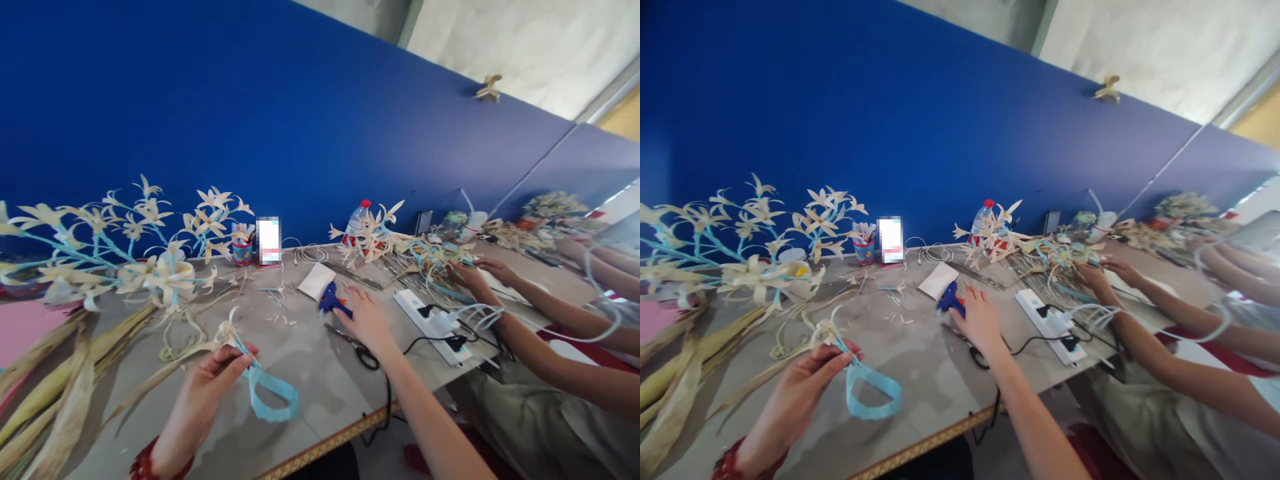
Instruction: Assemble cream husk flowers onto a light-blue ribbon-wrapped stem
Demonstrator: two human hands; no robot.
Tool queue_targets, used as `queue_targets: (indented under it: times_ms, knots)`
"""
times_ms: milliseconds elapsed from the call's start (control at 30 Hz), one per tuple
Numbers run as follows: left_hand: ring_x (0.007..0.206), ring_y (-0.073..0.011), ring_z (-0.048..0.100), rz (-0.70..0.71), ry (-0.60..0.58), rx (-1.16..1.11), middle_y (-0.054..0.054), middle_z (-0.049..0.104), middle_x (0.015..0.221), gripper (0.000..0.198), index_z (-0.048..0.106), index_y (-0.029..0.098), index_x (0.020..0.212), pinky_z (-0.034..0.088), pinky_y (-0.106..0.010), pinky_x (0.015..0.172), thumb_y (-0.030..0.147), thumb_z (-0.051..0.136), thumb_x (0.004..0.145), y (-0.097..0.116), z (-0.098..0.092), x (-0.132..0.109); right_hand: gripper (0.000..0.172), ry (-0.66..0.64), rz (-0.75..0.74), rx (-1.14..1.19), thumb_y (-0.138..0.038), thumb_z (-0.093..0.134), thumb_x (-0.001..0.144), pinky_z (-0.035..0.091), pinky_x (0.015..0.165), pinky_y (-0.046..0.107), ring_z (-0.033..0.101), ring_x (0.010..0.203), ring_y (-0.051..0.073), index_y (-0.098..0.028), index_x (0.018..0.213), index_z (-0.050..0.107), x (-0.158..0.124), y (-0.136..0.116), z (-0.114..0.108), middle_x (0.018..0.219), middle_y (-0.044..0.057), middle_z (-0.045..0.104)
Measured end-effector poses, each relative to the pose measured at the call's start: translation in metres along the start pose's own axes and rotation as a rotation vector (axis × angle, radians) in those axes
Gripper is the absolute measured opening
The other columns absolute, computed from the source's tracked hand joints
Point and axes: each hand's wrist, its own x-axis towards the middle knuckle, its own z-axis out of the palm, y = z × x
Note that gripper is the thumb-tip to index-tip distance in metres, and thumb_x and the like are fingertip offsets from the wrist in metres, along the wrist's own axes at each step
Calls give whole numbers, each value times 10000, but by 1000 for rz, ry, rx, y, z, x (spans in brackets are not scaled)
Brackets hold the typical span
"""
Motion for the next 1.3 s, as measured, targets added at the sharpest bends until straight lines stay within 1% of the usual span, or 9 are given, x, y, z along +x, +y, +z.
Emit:
queue_targets:
  times_ms: [167, 267, 400, 600, 733, 800, 900, 1033, 1300]
  knots:
    - [822, -212, 653, -24, -20, -31, -69, 757, 850, 221, 731, 184, 715, 505, -276, 761, 373, 792, 618, -7, -2, 3, 300, -115, 18, 7, -307, 638, 753, 417, 904, 379, 576, 1012, 284, -148, 1008, 634, 18, 27, 26, 1078, 132, 647]
    - [813, -225, 654, -13, -5, -20, -74, 756, 837, 243, 738, 182, 712, 508, -298, 764, 387, 801, 597, -9, -5, 5, 281, -97, 27, 57, -273, 599, 779, 395, 942, 374, 560, 1050, 272, -158, 1034, 623, 13, 27, 33, 1139, 130, 613]
    - [820, -234, 651, -12, -9, -10, -85, 754, 832, 258, 736, 174, 692, 506, -306, 769, 394, 808, 578, -9, -7, 6, 330, -46, 43, 190, -289, 608, 764, 425, 921, 381, 562, 1062, 263, -165, 1069, 603, 9, 30, 33, 1222, 131, 544]
    - [818, -221, 651, -15, -21, -75, -82, 753, 843, 215, 727, 173, 691, 499, -305, 775, 364, 792, 616, -6, -7, 6, 367, 55, 62, 512, -409, 509, 829, 521, 672, 371, 639, 746, 218, -173, 1107, 545, 11, 41, 18, 1001, 100, 638]
    - [772, -210, 649, 5, -8, -70, -84, 751, 825, 187, 739, 174, 702, 496, -297, 749, 346, 777, 638, -3, -5, 5, 428, -11, 27, 766, -464, 285, 909, 466, 450, 292, 583, 498, 166, -156, 1015, 563, -5, 20, 0, 803, 89, 640]
    - [769, -204, 644, 31, -24, -65, -80, 746, 825, 172, 747, 174, 722, 491, -289, 743, 328, 769, 649, -1, -4, 4, 394, -169, 25, 1001, -475, 367, 881, 411, 393, 270, 520, 415, 139, -150, 912, 588, -21, 1, -8, 699, 77, 623]
    - [757, -198, 639, 51, -35, -78, -74, 746, 827, 142, 747, 179, 722, 488, -290, 723, 308, 757, 663, 1, -4, 4, 300, -385, 68, 1235, -436, 502, 832, 400, 393, 258, 482, 396, 108, -150, 853, 587, -49, -30, -16, 760, 84, 645]
    - [755, -191, 636, 34, -41, -96, -69, 746, 830, 113, 736, 181, 686, 482, -290, 724, 290, 753, 667, 0, -4, 4, 305, -552, 16, 1146, -448, 520, 848, 448, 438, 254, 495, 432, 99, -162, 846, 627, -81, -63, -18, 792, 83, 660]
    - [751, -167, 614, 43, -95, -130, -55, 735, 843, 67, 732, 184, 702, 464, -268, 718, 251, 732, 709, -1, -6, 3, 202, -492, -170, 946, -344, 547, 863, 516, 443, 241, 579, 470, 129, -198, 981, 621, -91, -73, -5, 832, 69, 695]
